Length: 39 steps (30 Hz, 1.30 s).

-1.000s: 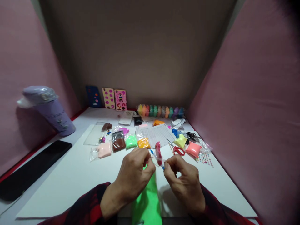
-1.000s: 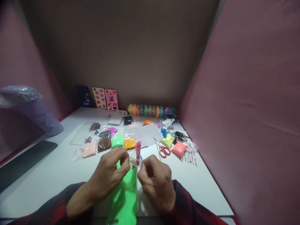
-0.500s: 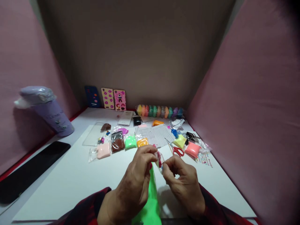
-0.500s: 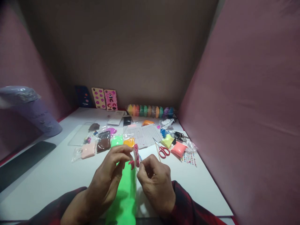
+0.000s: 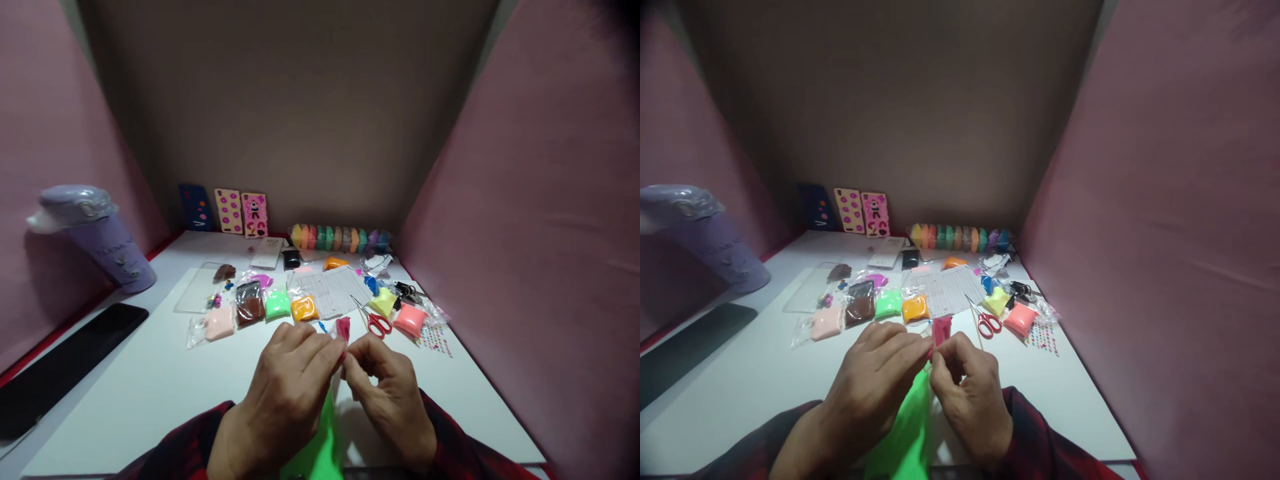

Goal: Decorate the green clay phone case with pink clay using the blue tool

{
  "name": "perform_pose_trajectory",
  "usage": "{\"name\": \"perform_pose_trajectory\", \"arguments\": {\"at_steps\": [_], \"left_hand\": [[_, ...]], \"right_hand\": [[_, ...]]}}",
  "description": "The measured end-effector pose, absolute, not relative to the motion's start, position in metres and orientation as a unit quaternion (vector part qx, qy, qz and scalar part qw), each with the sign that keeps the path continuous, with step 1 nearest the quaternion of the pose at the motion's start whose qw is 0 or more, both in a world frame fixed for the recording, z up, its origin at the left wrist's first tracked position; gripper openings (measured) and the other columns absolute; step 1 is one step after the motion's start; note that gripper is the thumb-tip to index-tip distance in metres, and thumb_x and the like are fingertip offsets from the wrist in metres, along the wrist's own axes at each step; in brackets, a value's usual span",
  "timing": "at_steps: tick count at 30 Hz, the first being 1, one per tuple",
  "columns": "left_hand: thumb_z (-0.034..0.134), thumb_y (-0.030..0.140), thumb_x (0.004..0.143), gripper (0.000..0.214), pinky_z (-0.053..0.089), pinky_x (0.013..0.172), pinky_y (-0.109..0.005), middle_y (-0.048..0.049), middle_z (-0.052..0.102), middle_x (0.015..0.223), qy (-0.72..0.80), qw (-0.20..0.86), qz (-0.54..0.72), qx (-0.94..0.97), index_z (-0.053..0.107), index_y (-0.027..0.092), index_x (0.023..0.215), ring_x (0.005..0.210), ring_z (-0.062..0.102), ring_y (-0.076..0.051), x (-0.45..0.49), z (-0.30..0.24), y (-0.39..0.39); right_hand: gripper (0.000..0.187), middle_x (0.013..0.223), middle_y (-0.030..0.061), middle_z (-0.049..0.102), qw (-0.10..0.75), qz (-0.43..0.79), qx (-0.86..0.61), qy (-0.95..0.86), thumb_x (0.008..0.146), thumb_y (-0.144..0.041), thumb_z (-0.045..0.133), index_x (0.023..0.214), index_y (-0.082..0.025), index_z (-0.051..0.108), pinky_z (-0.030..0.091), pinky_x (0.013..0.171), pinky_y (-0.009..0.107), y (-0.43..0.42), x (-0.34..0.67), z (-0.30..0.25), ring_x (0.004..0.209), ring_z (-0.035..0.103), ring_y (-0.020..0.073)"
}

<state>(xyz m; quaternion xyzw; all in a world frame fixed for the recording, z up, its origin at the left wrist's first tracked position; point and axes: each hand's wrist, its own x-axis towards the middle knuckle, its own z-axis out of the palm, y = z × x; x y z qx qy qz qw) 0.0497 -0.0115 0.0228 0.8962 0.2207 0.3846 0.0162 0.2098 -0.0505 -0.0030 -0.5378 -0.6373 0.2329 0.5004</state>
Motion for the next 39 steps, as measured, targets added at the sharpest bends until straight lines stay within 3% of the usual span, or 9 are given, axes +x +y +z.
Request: {"name": "perform_pose_trajectory", "arguments": {"at_steps": [5, 12, 22, 32, 35, 39], "left_hand": [[0.054, 0.007, 0.086, 0.024, 0.039, 0.07, -0.04, -0.0102, 0.068, 0.085, 0.238, -0.053, 0.389, 0.889, 0.059, 0.008, 0.11, 0.08, 0.052, -0.025, 0.049, 0.021, -0.014], [0.048, 0.004, 0.088, 0.017, 0.036, 0.072, -0.04, -0.0073, 0.068, 0.077, 0.242, -0.004, 0.41, 0.879, 0.062, 0.012, 0.091, 0.078, 0.051, -0.023, 0.048, 0.025, -0.017], [0.052, 0.007, 0.085, 0.011, 0.036, 0.066, -0.037, -0.0063, 0.061, 0.075, 0.306, 0.017, 0.403, 0.862, 0.059, 0.014, 0.081, 0.074, 0.049, -0.021, 0.05, 0.024, -0.021], [0.051, 0.006, 0.086, 0.016, 0.045, 0.066, -0.028, -0.0027, 0.061, 0.081, 0.273, 0.305, 0.454, 0.791, 0.061, 0.018, 0.088, 0.075, 0.056, -0.015, 0.046, 0.024, -0.017], [0.061, 0.013, 0.082, 0.006, 0.045, 0.064, -0.028, 0.0003, 0.06, 0.076, 0.352, 0.397, 0.437, 0.727, 0.06, 0.019, 0.083, 0.069, 0.055, -0.014, 0.045, 0.026, -0.015], [0.069, 0.025, 0.075, 0.016, 0.046, 0.065, -0.029, -0.0026, 0.062, 0.086, 0.382, 0.555, 0.384, 0.632, 0.063, 0.018, 0.088, 0.075, 0.057, -0.016, 0.046, 0.028, -0.01]], "right_hand": [[0.023, 0.055, -0.0039, 0.048, 0.504, 0.246, -0.525, -0.64, 0.088, -0.024, 0.052, 0.066, -0.019, 0.05, 0.038, 0.044, 0.021, -0.052, 0.209, -0.004, 0.047, 0.043, 0.0092], [0.02, 0.056, -0.0025, 0.053, 0.531, 0.247, -0.519, -0.623, 0.088, -0.024, 0.054, 0.068, -0.019, 0.053, 0.042, 0.046, 0.021, -0.054, 0.207, -0.004, 0.048, 0.048, 0.0102], [0.021, 0.054, -0.004, 0.05, 0.508, 0.196, -0.48, -0.688, 0.086, -0.016, 0.052, 0.065, -0.019, 0.051, 0.039, 0.045, 0.021, -0.054, 0.207, -0.005, 0.046, 0.045, 0.0091], [0.019, 0.057, -0.0024, 0.055, 0.517, 0.223, -0.464, -0.683, 0.086, -0.015, 0.051, 0.067, -0.019, 0.053, 0.041, 0.047, 0.021, -0.051, 0.207, -0.006, 0.049, 0.05, 0.0101], [0.018, 0.058, -0.0014, 0.057, 0.514, 0.24, -0.466, -0.679, 0.087, -0.016, 0.051, 0.069, -0.018, 0.055, 0.042, 0.048, 0.022, -0.052, 0.207, -0.007, 0.05, 0.053, 0.0108], [0.019, 0.059, -0.0023, 0.055, 0.5, 0.209, -0.458, -0.705, 0.087, -0.014, 0.05, 0.069, -0.019, 0.053, 0.041, 0.05, 0.022, -0.054, 0.208, -0.006, 0.051, 0.052, 0.0105]]}}
